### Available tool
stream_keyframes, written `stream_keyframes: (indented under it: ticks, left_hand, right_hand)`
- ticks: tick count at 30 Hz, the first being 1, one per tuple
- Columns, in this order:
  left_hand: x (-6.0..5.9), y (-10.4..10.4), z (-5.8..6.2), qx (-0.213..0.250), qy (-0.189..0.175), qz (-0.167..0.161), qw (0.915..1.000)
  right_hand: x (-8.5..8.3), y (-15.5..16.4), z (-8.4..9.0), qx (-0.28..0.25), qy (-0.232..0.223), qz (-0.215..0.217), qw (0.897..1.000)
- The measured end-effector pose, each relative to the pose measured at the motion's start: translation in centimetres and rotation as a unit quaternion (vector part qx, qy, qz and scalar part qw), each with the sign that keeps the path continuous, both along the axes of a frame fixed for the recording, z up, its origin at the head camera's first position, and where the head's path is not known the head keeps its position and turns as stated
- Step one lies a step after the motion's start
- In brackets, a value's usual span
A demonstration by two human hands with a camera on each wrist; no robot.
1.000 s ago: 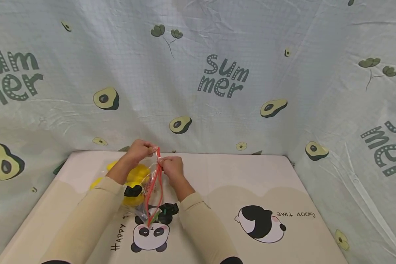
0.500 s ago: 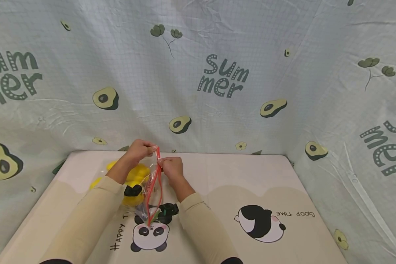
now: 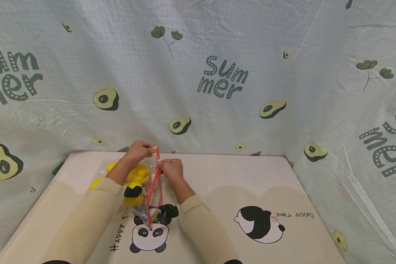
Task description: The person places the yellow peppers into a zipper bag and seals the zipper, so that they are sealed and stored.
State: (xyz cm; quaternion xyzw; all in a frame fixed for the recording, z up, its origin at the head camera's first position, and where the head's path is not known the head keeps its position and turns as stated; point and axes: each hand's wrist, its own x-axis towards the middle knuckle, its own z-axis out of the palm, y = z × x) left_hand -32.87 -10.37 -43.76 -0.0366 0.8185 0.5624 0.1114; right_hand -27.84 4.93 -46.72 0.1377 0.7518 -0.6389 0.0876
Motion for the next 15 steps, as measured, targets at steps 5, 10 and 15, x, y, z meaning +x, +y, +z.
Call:
stream_keyframes:
  ticks: [5, 10, 15]
  left_hand:
    - [0.03, -0.01, 0.17, 0.001, 0.002, 0.003, 1.0]
    - [-0.02, 0.04, -0.29, 0.002, -0.002, 0.006, 1.0]
    - [0.1, 0.12, -0.45, 0.012, 0.0, 0.005, 0.9999]
  right_hand:
    - [0.16, 0.05, 0.22, -0.002, 0.0, 0.005, 1.0]
    - [0.36, 0.18, -0.22, 0.001, -0.005, 0.01, 1.0]
    - [0.5, 0.29, -0.44, 0.003, -0.001, 0.014, 1.0]
